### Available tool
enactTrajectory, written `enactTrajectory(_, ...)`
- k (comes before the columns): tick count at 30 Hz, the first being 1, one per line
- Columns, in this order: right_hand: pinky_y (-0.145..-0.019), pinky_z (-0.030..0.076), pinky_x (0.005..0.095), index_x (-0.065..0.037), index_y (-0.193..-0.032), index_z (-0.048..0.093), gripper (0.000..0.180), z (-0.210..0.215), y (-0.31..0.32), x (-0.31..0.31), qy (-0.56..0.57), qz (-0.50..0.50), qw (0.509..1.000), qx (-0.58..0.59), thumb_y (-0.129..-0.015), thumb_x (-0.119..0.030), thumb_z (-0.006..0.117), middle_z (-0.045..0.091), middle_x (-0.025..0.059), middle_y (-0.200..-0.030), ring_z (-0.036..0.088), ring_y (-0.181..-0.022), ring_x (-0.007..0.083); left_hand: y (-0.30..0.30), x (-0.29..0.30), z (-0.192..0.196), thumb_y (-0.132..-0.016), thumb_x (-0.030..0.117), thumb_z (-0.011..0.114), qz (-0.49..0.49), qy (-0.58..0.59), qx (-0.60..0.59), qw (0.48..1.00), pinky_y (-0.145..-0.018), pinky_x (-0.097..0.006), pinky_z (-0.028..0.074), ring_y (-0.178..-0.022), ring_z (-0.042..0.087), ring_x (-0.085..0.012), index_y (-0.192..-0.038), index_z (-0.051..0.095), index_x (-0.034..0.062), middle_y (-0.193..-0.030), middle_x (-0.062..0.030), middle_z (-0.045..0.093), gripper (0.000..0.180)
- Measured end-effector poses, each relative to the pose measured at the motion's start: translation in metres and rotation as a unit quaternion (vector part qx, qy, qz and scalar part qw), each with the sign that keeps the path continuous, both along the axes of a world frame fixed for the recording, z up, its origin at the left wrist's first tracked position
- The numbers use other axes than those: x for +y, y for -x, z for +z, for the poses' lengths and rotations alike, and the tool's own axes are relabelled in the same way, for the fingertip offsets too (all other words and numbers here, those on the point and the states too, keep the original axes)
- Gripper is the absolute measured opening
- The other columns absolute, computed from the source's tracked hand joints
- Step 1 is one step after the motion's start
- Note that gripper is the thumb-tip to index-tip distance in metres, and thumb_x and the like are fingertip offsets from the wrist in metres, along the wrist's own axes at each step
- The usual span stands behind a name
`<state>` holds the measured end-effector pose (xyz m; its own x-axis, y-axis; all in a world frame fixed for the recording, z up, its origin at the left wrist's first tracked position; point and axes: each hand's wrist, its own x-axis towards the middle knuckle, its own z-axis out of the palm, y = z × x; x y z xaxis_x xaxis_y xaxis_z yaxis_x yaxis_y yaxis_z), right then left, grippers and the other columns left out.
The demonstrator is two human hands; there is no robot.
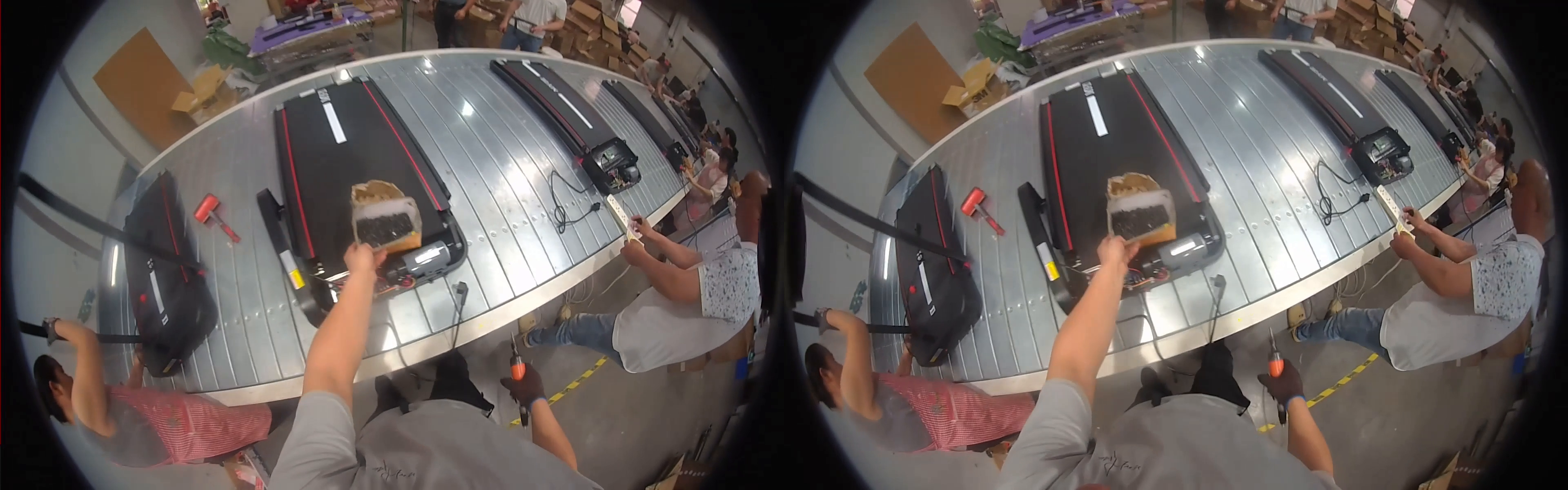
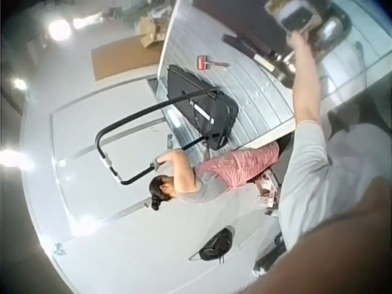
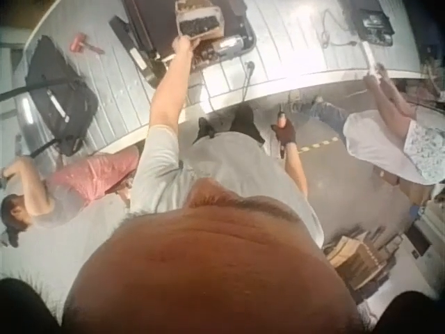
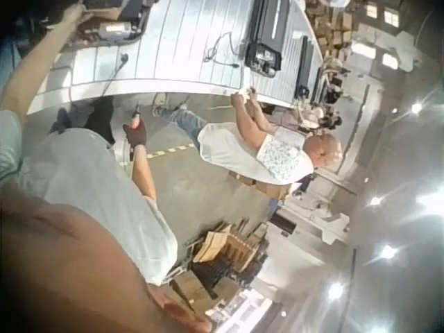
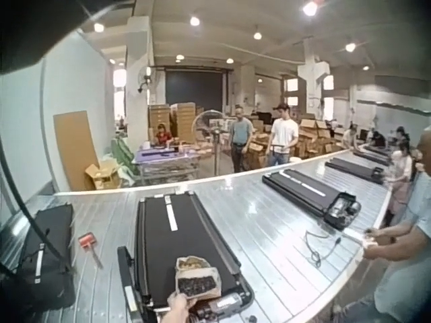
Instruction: Assembling components of a treadmill on a factory production line.
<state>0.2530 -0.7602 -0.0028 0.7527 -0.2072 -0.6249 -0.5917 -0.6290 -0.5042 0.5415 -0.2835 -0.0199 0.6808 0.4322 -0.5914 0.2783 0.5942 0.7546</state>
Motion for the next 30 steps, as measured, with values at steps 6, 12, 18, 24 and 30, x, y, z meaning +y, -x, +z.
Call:
enactTrajectory(6,-0.090,0.055,0.0504,-0.006,-0.120,0.060,0.069,-0.011,-0.132,-0.041,0.136,0.171,0.976,-0.024,-0.072,-0.048,0.086,0.071,0.0227,-0.111,0.069,-0.108,0.0409,0.007,-0.125,0.003,-0.090,0.015,0.073,-0.145,-0.359,-0.231,0.893,-0.109,-0.045,0.048,-0.124,0.060,-0.0375,-0.150,0.045,0.0055,-0.133,-0.0201,0.060,0.067)
enactTrajectory(12,-0.088,0.057,0.0537,-0.009,-0.131,0.050,0.073,-0.048,-0.282,-0.060,0.176,0.178,0.968,-0.032,-0.081,-0.052,0.079,0.072,0.0268,-0.110,0.070,-0.103,0.0477,0.174,-0.204,-0.071,-0.088,0.016,0.066,-0.473,-0.664,-0.113,0.568,-0.102,-0.045,0.049,-0.127,0.054,-0.0352,-0.137,0.061,0.0114,-0.138,-0.0146,0.054,0.049)
enactTrajectory(18,-0.087,0.057,0.0539,-0.008,-0.134,0.047,0.069,-0.062,-0.364,-0.067,0.262,0.209,0.941,-0.043,-0.082,-0.043,0.076,0.074,0.0261,-0.106,0.072,-0.099,0.0467,0.224,-0.194,-0.051,-0.089,0.034,0.068,-0.515,-0.629,-0.011,0.583,-0.107,-0.051,0.042,-0.131,0.053,-0.0353,-0.131,0.061,0.0078,-0.136,-0.0149,0.058,0.051)
enactTrajectory(24,-0.094,0.052,0.0496,-0.009,-0.132,0.060,0.055,-0.075,-0.322,-0.007,0.166,0.322,0.835,-0.414,-0.089,-0.039,0.076,0.066,0.0187,-0.123,0.063,-0.115,0.0387,0.223,-0.242,-0.085,-0.079,0.018,0.070,-0.489,-0.630,-0.149,0.585,-0.097,-0.044,0.047,-0.124,0.056,-0.0327,-0.127,0.062,0.0052,-0.131,-0.0129,0.061,0.051)
enactTrajectory(30,-0.083,0.057,0.0452,-0.007,-0.118,0.068,0.039,-0.074,-0.237,0.070,-0.016,0.278,0.951,-0.135,-0.099,-0.041,0.064,0.076,0.0188,-0.098,0.073,-0.095,0.0377,0.258,-0.167,-0.063,-0.086,0.012,0.060,-0.483,-0.528,-0.027,0.699,-0.092,-0.049,0.055,-0.099,0.070,-0.0348,-0.121,0.064,0.0065,-0.111,-0.0140,0.070,0.036)
